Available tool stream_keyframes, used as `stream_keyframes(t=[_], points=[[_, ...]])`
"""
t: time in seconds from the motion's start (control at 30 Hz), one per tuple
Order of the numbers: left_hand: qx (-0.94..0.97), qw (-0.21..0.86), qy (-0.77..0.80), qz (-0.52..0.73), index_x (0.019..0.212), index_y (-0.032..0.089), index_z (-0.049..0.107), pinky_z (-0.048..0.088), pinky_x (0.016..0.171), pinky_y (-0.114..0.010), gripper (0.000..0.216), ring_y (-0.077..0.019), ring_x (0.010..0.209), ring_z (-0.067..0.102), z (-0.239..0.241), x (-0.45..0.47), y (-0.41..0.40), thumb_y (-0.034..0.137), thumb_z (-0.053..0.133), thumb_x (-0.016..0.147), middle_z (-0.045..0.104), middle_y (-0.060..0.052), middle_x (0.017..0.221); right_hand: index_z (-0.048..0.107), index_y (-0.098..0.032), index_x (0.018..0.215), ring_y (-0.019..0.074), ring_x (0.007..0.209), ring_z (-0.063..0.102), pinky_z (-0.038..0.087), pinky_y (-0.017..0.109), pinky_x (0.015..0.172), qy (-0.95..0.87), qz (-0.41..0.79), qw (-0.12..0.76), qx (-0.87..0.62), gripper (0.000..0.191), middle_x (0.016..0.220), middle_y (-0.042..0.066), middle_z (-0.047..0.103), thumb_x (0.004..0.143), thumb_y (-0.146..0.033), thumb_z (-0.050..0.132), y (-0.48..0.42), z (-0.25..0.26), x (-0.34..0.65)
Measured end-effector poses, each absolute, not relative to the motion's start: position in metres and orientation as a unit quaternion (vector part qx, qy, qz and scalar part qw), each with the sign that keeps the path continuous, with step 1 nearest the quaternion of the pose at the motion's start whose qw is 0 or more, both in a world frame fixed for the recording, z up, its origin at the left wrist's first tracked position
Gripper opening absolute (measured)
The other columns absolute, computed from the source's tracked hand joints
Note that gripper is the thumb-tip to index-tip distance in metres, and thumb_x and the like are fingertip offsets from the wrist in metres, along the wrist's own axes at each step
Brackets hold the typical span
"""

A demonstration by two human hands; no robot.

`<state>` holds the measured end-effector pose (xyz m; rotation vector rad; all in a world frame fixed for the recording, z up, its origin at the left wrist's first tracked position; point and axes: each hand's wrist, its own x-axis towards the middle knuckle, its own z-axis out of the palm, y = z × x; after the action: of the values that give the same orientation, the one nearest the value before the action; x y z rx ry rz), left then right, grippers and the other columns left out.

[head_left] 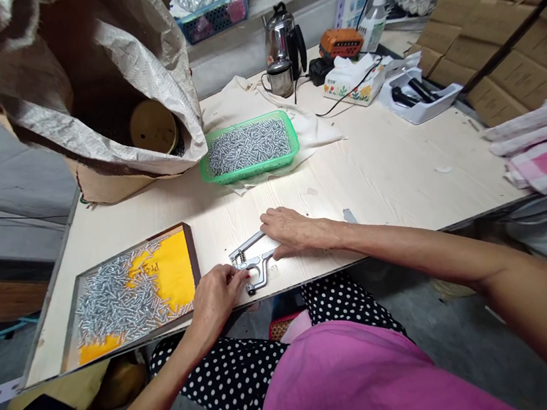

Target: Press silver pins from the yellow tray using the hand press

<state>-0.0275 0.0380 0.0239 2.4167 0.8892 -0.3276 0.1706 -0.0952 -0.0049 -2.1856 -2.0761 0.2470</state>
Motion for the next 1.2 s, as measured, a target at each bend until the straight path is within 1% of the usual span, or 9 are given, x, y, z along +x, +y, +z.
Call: stream_keyframes(t=[0.1,0.23,0.33,0.57,0.73,0.87,0.97,1.07,1.2], points=[[0.969,0.164,0.183,-0.008,0.105,0.019,0.070,0.051,0.085,-0.038,0.028,-0.0278,0.102,0.062,0.017,-0.018,0.029,0.042,0.064,0.089,0.068,-0.011,0.109,0.067,-0.010,0.103,0.0277,0.101,0.051,0.044,0.037,0.077,-0.676,0.088,0.062,-0.729,0.049,0.107,0.015,0.061,0.077,-0.050,0.081,-0.099,-0.004,0.166],[0.992,0.118,0.046,0.026,0.134,0.015,0.052,0.046,0.104,-0.049,0.054,-0.0327,0.125,0.051,-0.004,0.006,0.026,0.037,0.069,0.087,0.056,-0.017,0.139,0.063,-0.006,0.115,0.0288,0.104,0.052,0.045,0.039,0.081,-0.679,0.099,0.058,-0.725,0.065,0.111,0.017,0.060,0.075,-0.054,0.082,-0.107,-0.002,0.163],[0.993,0.115,0.004,0.004,0.138,0.014,0.046,0.047,0.103,-0.048,0.057,-0.0310,0.119,0.053,-0.013,0.017,0.027,0.036,0.066,0.089,0.057,-0.017,0.134,0.060,-0.003,0.121,0.0300,0.106,0.053,0.046,0.040,0.085,-0.659,0.102,0.054,-0.744,0.073,0.115,0.019,0.060,0.072,-0.050,0.085,-0.112,0.000,0.161],[0.990,0.139,0.020,-0.025,0.110,0.016,0.063,0.052,0.087,-0.042,0.022,-0.0263,0.099,0.056,-0.009,0.023,0.020,0.031,0.051,0.098,0.063,-0.011,0.104,0.068,-0.010,0.101,0.0253,0.094,0.058,0.046,0.035,0.075,-0.645,0.109,0.085,-0.752,0.021,0.097,0.014,0.067,0.094,-0.029,0.066,-0.112,-0.011,0.155],[0.986,0.158,0.028,-0.043,0.093,0.016,0.066,0.051,0.084,-0.039,0.022,-0.0252,0.094,0.057,-0.005,0.031,0.025,0.033,0.053,0.098,0.065,-0.009,0.093,0.068,-0.013,0.100,0.0225,0.090,0.059,0.044,0.033,0.073,-0.632,0.124,0.104,-0.758,0.022,0.093,0.011,0.067,0.100,-0.031,0.056,-0.111,-0.019,0.155],[0.988,0.141,0.060,0.009,0.116,0.017,0.064,0.052,0.093,-0.044,0.028,-0.0278,0.106,0.060,-0.009,0.027,0.023,0.035,0.057,0.096,0.067,-0.013,0.112,0.068,-0.012,0.109,0.0276,0.101,0.055,0.043,0.035,0.076,-0.635,0.083,0.099,-0.762,0.042,0.108,0.015,0.064,0.089,-0.048,0.070,-0.111,-0.010,0.169],[0.988,0.128,0.058,0.072,0.137,0.015,0.051,0.046,0.106,-0.053,0.043,-0.0320,0.129,0.053,-0.020,0.011,0.003,0.033,0.055,0.098,0.058,-0.020,0.139,0.065,-0.012,0.117,0.0285,0.102,0.053,0.041,0.035,0.076,-0.660,0.104,0.092,-0.738,0.054,0.112,0.016,0.062,0.084,-0.055,0.072,-0.112,-0.007,0.186],[0.985,0.142,0.033,0.090,0.148,0.017,0.038,0.038,0.114,-0.058,0.052,-0.0338,0.145,0.039,-0.031,-0.005,-0.024,0.034,0.050,0.100,0.045,-0.021,0.153,0.065,-0.014,0.118,0.0263,0.102,0.053,0.038,0.033,0.077,-0.657,0.111,0.093,-0.740,0.035,0.113,0.013,0.063,0.094,-0.040,0.065,-0.110,-0.010,0.198],[0.982,0.172,0.033,0.076,0.148,0.021,0.038,0.031,0.118,-0.062,0.050,-0.0327,0.145,0.040,-0.037,-0.014,-0.046,0.035,0.047,0.101,0.051,-0.018,0.150,0.068,-0.015,0.107,0.0254,0.107,0.051,0.034,0.035,0.081,-0.638,0.066,0.079,-0.763,0.016,0.112,0.012,0.064,0.097,-0.021,0.057,-0.097,-0.013,0.207]])
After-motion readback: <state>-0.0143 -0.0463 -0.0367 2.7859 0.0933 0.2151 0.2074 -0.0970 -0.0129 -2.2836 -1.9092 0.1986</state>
